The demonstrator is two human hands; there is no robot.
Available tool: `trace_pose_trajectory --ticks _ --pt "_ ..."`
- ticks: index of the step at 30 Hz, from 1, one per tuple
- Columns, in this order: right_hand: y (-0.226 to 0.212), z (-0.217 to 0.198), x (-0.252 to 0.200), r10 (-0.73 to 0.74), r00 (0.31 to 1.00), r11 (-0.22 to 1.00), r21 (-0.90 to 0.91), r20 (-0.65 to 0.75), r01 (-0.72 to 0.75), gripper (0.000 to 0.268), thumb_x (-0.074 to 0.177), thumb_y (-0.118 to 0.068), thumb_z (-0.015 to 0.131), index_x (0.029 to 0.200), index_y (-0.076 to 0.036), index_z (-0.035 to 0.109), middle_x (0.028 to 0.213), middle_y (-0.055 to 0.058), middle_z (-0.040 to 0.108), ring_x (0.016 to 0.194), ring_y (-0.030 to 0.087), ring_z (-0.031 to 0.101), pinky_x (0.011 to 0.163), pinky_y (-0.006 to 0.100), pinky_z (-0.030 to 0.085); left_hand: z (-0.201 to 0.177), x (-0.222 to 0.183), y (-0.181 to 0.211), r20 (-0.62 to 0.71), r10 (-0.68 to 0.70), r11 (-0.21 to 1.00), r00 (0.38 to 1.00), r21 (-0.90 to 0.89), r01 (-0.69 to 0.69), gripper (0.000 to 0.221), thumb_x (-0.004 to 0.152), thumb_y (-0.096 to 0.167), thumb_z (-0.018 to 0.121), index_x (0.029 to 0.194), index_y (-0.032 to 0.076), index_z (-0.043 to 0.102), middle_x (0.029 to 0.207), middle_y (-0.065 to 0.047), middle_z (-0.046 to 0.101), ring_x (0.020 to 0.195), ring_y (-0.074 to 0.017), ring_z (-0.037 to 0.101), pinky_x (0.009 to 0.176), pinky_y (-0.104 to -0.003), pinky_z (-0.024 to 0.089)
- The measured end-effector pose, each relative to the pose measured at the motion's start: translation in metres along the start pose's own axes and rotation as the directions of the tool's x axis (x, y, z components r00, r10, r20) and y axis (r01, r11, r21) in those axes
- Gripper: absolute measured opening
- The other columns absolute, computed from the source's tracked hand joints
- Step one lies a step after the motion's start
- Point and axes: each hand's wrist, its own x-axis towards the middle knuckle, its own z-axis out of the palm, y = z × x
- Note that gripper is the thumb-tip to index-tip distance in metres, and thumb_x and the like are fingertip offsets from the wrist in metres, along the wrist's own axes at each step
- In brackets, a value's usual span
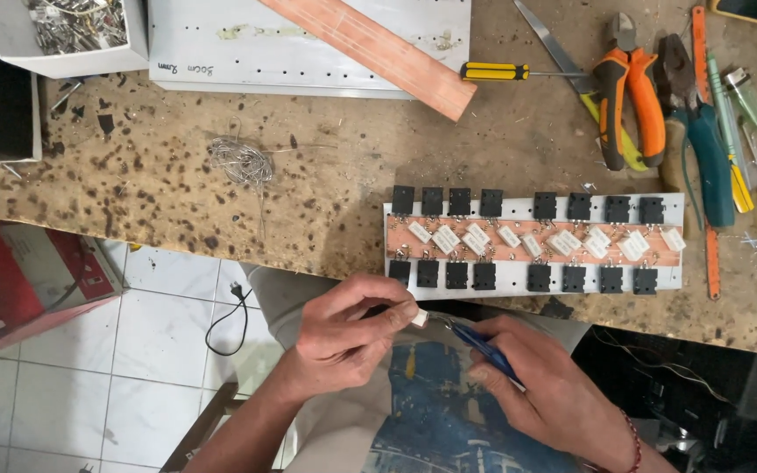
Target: Trimming component leads with pliers and soldering them onto a circuit board at an electronics repair bench.
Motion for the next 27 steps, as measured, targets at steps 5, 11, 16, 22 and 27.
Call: trace_pose_trajectory --ticks 5,11,16,22,27 --pt "-0.005 -0.001 0.006 -0.04 0.999 0.999 -0.013 -0.013 0.04 0.03 0.105 -0.034 0.055 0.091 -0.007 0.056 0.108 0.015 0.068 0.081 0.031 0.069 0.066 0.042 0.056 0.001 0.004 0.001 -0.011 0.021 0.999 1.0 0.028 -0.021 0.018 0.098 -0.015 0.057 0.112 -0.009 0.066 0.109 -0.025 0.062 0.087 -0.0317 0.068 0.071 -0.033 0.057" --pt "-0.006 0.0 0.007 -0.048 0.999 0.999 0.016 -0.021 0.048 0.028 0.104 -0.032 0.055 0.09 -0.008 0.055 0.103 0.014 0.069 0.072 0.028 0.066 0.061 0.039 0.054 0.002 0.003 -0.001 -0.019 0.023 0.999 1.0 0.028 -0.022 0.017 0.098 -0.014 0.058 0.113 -0.011 0.065 0.109 -0.025 0.062 0.086 -0.0313 0.069 0.071 -0.033 0.058" --pt "0.001 0.004 0.003 -0.015 1.0 1.0 0.021 -0.005 0.015 0.029 0.105 -0.036 0.053 0.094 -0.009 0.059 0.106 0.014 0.068 0.074 0.032 0.067 0.065 0.045 0.055 0.001 0.002 -0.002 -0.008 0.028 0.999 1.0 0.014 -0.028 0.02 0.098 -0.016 0.057 0.114 -0.008 0.066 0.11 -0.024 0.062 0.09 -0.0312 0.07 0.075 -0.033 0.061" --pt "0.007 0.005 0.0 0.041 0.999 0.999 -0.006 0.034 -0.041 0.031 0.105 -0.039 0.053 0.092 -0.011 0.056 0.101 0.011 0.066 0.069 0.029 0.063 0.062 0.044 0.054 0.001 0.004 0.001 -0.017 0.033 0.998 0.999 0.061 -0.032 0.017 0.095 -0.017 0.061 0.109 -0.009 0.067 0.107 -0.024 0.064 0.09 -0.0324 0.07 0.075 -0.034 0.062" --pt "0.016 0.009 -0.009 0.087 0.993 0.993 -0.088 0.078 -0.08 0.026 0.104 -0.038 0.053 0.106 -0.012 0.057 0.119 0.014 0.062 0.079 0.036 0.064 0.067 0.053 0.059 -0.002 0.006 0.003 0.037 0.037 0.994 0.999 0.102 -0.041 0.012 0.096 -0.014 0.062 0.105 -0.01 0.068 0.107 -0.025 0.065 0.091 -0.0345 0.07 0.076 -0.035 0.063"
